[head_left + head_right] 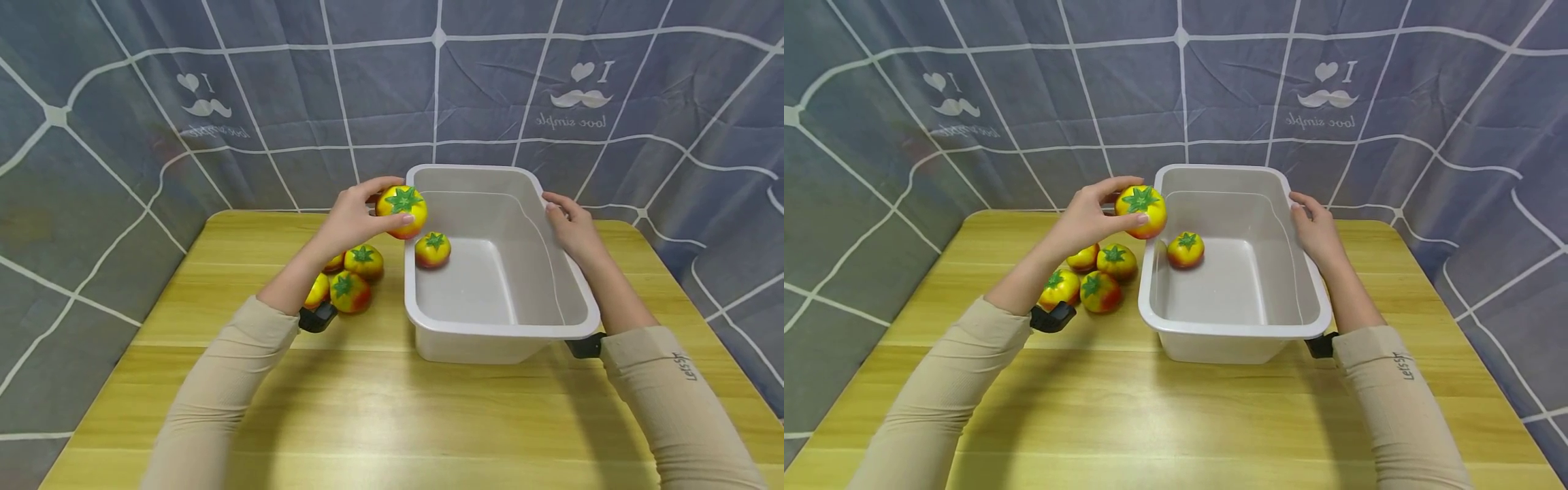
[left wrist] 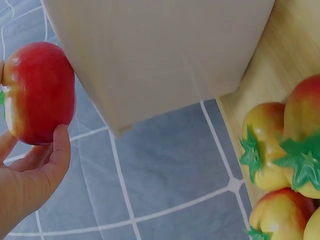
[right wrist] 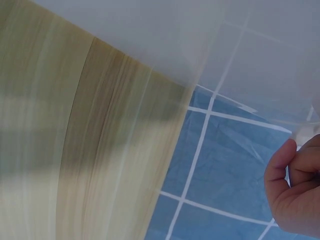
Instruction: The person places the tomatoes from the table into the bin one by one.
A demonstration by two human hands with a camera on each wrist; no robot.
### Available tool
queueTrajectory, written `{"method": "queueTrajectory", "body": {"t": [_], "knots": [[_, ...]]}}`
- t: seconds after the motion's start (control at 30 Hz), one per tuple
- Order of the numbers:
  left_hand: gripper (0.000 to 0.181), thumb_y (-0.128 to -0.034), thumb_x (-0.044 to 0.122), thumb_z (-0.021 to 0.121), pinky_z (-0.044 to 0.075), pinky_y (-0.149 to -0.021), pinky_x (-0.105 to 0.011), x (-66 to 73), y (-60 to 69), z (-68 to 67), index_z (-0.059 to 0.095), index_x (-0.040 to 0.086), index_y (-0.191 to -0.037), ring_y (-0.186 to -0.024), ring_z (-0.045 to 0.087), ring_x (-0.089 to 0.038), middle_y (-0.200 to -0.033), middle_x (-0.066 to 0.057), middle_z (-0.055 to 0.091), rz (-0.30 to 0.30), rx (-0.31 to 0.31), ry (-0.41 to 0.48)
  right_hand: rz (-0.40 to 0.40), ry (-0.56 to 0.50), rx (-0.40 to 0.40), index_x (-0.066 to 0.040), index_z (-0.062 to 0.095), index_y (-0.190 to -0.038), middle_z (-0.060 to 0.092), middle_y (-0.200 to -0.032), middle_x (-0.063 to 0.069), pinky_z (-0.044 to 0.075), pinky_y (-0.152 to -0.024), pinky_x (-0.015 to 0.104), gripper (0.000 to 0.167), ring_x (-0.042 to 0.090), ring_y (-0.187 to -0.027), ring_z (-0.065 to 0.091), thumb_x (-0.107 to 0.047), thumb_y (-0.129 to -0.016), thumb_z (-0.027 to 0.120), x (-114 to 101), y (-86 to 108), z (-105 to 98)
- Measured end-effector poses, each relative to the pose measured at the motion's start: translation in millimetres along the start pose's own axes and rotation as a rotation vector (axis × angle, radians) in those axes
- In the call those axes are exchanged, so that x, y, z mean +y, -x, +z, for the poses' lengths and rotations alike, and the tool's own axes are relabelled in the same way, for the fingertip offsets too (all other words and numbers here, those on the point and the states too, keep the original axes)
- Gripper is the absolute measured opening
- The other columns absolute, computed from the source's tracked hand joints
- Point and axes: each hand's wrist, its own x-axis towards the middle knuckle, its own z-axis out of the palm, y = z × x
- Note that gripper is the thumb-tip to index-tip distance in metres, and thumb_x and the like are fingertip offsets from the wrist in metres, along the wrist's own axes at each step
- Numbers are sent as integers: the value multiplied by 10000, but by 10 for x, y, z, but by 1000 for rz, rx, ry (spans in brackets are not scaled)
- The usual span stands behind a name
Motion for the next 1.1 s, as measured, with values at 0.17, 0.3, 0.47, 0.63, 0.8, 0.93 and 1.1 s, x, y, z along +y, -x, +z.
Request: {"method": "queueTrajectory", "body": {"t": [0.17,0.3,0.47,0.63,0.8,0.93,1.1], "knots": [[615,-812,335,722,510,-793,-258,14,-35,76,486,131,-1342,-1002,544,-150,-1221,-29,554,15,-14,28,7,-24,-6,-63,324,-1442,390,-1365,269,386,-905,443,526,367,-1120,441,-350,-1003,278,-10,4,7],[612,-821,333,712,509,-788,-261,8,-77,145,478,135,-1350,-996,543,-155,-1234,-31,544,25,-9,37,12,-19,-4,-72,327,-1443,394,-1366,265,385,-906,449,531,368,-1115,446,-366,-1003,277,-12,2,5],[606,-835,344,694,497,-820,-262,15,-126,218,470,148,-1362,-1016,541,-165,-1253,-42,536,19,-15,31,12,-22,-10,-73,320,-1448,402,-1358,267,375,-915,473,525,377,-1127,445,-355,-1007,272,-15,-5,19],[618,-830,356,698,494,-817,-246,8,-173,307,464,157,-1367,-1002,552,-153,-1238,-37,549,38,-41,24,5,-17,-1,-70,327,-1445,399,-1369,267,371,-926,488,524,379,-1136,445,-350,-1006,272,-7,0,18],[624,-815,354,716,484,-812,-234,-42,-200,413,479,153,-1357,-970,555,-136,-1235,-28,555,82,-88,-44,-2,-17,14,-65,348,-1434,414,-1361,261,390,-887,424,516,362,-1112,454,-345,-1006,282,-4,3,30],[638,-785,357,745,465,-814,-234,-75,-200,488,510,130,-1332,-969,540,-137,-1225,-27,561,135,-125,-160,-6,-21,16,-60,360,-1426,436,-1335,257,403,-830,331,510,333,-1069,463,-339,-1005,293,-6,5,46],[649,-775,377,750,455,-813,-246,-63,-202,514,517,130,-1328,-973,534,-138,-1214,-19,572,150,-133,-231,-10,-17,28,-58,365,-1424,445,-1323,251,402,-842,350,503,319,-1059,461,-328,-1006,292,0,6,35]]}}
